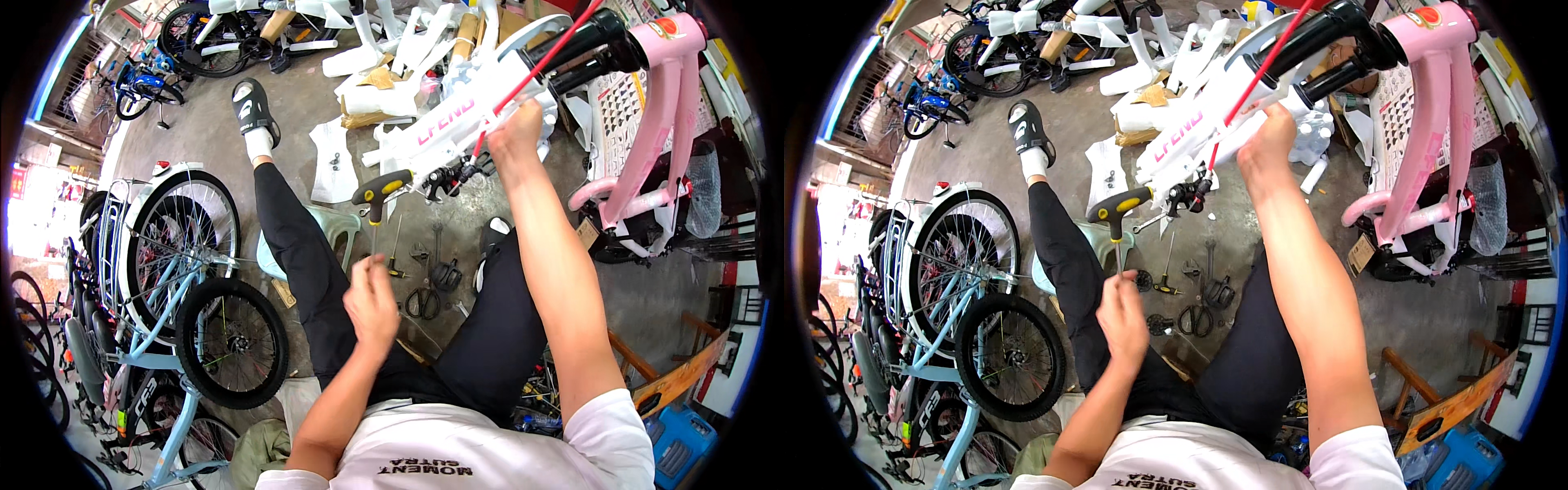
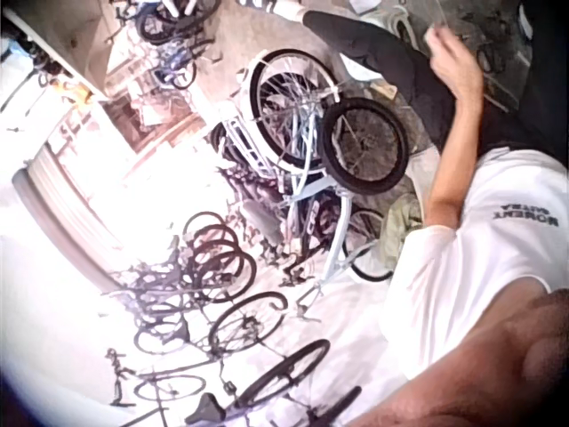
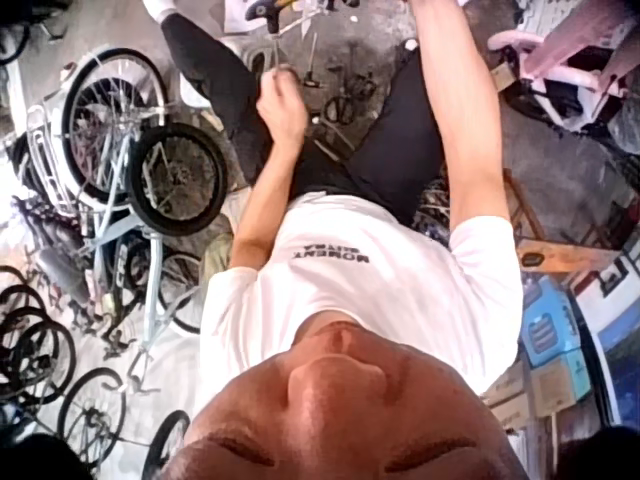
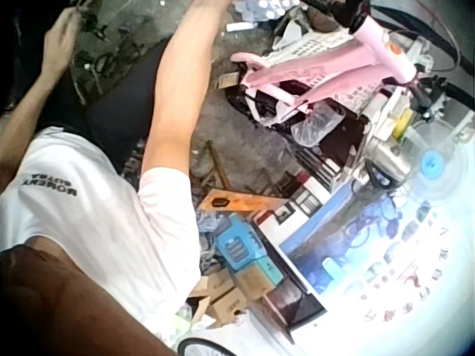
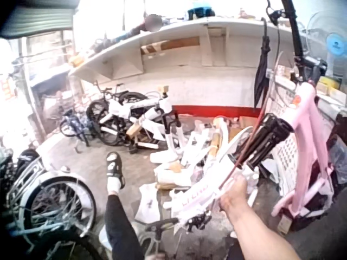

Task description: The person assembles a pink bicycle by hand and using a tool. They remove white protective foam from the front fork, insert the fork into the bike frame, and use a hex key to tighten a bolt near the disc brake mechanism.

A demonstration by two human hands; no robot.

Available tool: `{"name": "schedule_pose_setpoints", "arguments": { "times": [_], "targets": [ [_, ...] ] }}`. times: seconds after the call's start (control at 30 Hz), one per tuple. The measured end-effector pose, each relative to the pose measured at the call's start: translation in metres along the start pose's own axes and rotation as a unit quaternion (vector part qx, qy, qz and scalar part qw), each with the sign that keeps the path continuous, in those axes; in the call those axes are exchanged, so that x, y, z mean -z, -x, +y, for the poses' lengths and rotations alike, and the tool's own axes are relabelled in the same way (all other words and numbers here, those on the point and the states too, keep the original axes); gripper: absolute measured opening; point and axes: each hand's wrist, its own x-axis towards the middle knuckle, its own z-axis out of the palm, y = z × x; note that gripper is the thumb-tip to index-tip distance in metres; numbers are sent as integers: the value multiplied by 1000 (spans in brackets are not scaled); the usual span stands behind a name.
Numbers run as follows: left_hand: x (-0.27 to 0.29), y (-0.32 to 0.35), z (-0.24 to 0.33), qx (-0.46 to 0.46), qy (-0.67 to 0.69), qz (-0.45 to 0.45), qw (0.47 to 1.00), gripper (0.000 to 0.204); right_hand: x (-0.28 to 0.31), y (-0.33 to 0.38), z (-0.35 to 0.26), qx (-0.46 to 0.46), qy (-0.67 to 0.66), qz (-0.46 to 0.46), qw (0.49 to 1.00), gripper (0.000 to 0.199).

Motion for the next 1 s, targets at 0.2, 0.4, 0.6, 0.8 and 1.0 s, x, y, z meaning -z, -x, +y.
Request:
{"name": "schedule_pose_setpoints", "arguments": {
  "times": [0.2,0.4,0.6,0.8,1.0],
  "targets": [
    [28,52,30,-310,-59,-153,937,77,-1,-2,-1,-21,13,13,1000,11],
    [35,-4,115,-577,-113,-204,782,75,-5,2,5,-12,21,29,999,12],
    [28,-105,203,-521,-193,-139,820,65,-5,12,0,-20,80,-23,996,11],
    [63,-227,150,-381,-140,-130,905,44,-10,5,5,-39,21,1,999,7],
    [74,-105,26,-220,-136,-135,957,51,-8,5,1,-24,19,6,1000,9]
  ]
}}
